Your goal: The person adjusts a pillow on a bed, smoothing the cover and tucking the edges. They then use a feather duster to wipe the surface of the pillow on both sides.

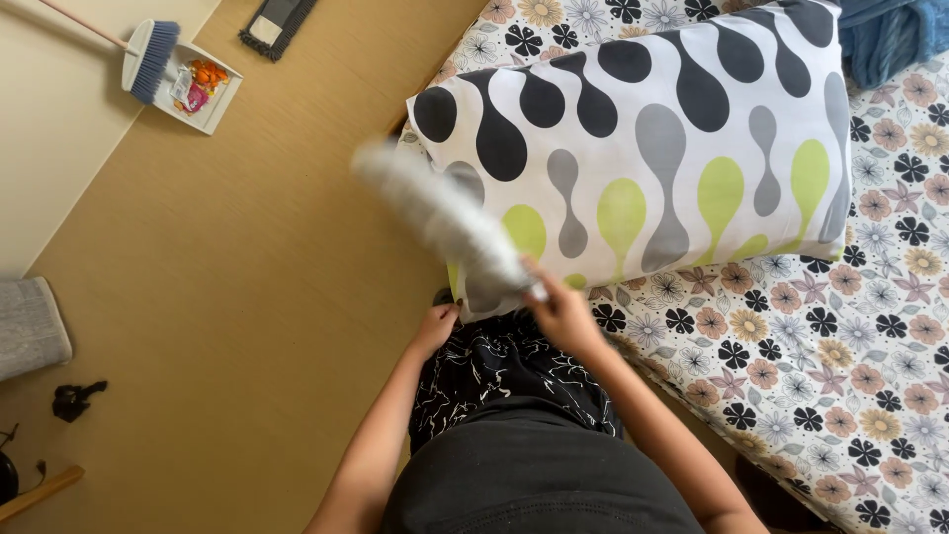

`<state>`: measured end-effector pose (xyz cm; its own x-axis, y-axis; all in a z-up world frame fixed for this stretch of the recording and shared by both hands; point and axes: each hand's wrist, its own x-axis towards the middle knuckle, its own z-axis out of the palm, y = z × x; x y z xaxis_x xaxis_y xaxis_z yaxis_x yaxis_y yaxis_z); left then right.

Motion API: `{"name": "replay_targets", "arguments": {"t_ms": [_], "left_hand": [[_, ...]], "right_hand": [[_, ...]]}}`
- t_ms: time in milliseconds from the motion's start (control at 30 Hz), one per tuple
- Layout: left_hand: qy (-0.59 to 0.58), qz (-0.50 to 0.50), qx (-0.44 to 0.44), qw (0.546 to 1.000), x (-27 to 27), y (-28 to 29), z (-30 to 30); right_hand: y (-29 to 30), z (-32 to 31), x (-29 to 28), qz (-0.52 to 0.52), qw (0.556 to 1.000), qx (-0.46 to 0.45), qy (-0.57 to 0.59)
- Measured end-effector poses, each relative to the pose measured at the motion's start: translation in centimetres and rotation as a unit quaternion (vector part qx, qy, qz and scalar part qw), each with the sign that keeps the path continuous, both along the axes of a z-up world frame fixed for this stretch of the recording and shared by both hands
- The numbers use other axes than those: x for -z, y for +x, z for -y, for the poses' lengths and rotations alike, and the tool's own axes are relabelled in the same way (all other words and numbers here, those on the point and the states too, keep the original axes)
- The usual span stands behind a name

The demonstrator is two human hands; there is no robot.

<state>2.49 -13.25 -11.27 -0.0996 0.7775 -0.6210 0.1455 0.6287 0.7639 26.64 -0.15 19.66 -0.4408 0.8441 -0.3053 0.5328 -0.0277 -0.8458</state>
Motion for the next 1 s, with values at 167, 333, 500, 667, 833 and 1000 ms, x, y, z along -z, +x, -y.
{"name": "replay_targets", "arguments": {"t_ms": [167,333,500,667,833,1000], "left_hand": [[0.06,-0.057,-0.016,0.996,-0.7,-2.5,-4.4],[0.154,-0.064,-0.174,0.971,-5.9,-4.1,-13.1],[0.231,-0.011,-0.234,0.944,-5.4,-6.1,-22.7],[0.3,-0.086,-0.184,0.932,0.1,-8.9,-28.8],[0.122,-0.199,-0.214,0.949,-12.4,-7.1,-27.8],[0.13,-0.155,-0.24,0.949,-11.5,-9.9,-26.7]], "right_hand": [[8.7,-4.2,0.9,0.023,0.954,0.233,0.189],[8.7,-2.6,2.7,0.086,0.895,0.377,0.221],[1.6,6.6,3.6,0.051,0.984,0.139,0.096],[1.3,9.0,1.9,-0.04,0.967,0.241,0.07],[9.3,6.6,1.6,-0.046,0.928,0.334,0.156],[15.7,1.7,1.6,-0.052,0.865,0.473,0.158]]}}
